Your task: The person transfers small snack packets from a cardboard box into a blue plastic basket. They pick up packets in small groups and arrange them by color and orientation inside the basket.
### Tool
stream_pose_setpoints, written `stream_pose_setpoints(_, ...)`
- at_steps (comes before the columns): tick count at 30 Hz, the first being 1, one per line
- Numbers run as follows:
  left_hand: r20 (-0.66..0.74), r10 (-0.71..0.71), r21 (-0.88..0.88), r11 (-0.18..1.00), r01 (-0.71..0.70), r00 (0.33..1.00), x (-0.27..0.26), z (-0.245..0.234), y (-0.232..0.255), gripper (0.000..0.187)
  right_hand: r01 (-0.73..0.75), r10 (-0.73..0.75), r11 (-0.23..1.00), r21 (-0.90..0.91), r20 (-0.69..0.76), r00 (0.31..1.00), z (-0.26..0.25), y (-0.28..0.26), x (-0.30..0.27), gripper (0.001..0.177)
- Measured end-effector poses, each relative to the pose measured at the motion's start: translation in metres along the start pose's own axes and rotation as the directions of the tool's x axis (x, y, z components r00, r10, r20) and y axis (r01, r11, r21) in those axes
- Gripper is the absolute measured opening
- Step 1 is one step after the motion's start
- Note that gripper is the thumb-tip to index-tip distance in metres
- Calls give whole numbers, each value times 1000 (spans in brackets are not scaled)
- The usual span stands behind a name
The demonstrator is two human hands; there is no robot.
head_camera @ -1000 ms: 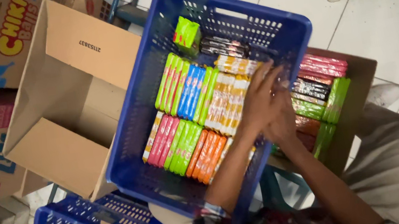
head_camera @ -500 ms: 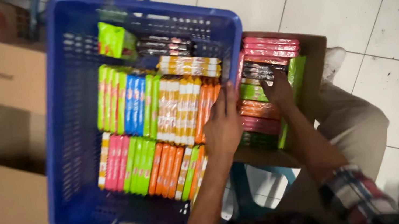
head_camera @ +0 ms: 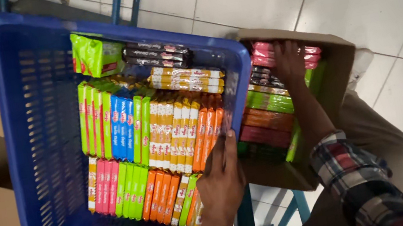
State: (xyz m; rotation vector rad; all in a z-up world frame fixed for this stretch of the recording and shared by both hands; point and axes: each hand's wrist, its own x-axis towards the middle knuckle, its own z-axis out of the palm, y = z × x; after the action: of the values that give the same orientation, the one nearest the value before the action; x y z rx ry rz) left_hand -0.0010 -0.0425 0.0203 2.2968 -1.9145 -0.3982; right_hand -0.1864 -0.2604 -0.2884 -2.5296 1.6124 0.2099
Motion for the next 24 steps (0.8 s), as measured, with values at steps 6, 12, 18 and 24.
stream_pose_setpoints(6,-91,61,17,998,-60,994,5,-7,1,62,55,-96,990,-131,-331,939,-5,2,-2,55)
stream_pose_setpoints(12,-355,95,187,982,-29,930,14,6,3,50,-22,10,995,93,132,991,-41,29,-14,100)
stream_pose_setpoints(18,-367,89,167,986,-29,926,14,12,4,59,-99,47,863,495,116,992,-132,35,-54,79)
stream_pose_setpoints(24,-409,37,9,999,-36,912,21,28,2,63,71,149,354,932,-131,980,-228,26,-131,95)
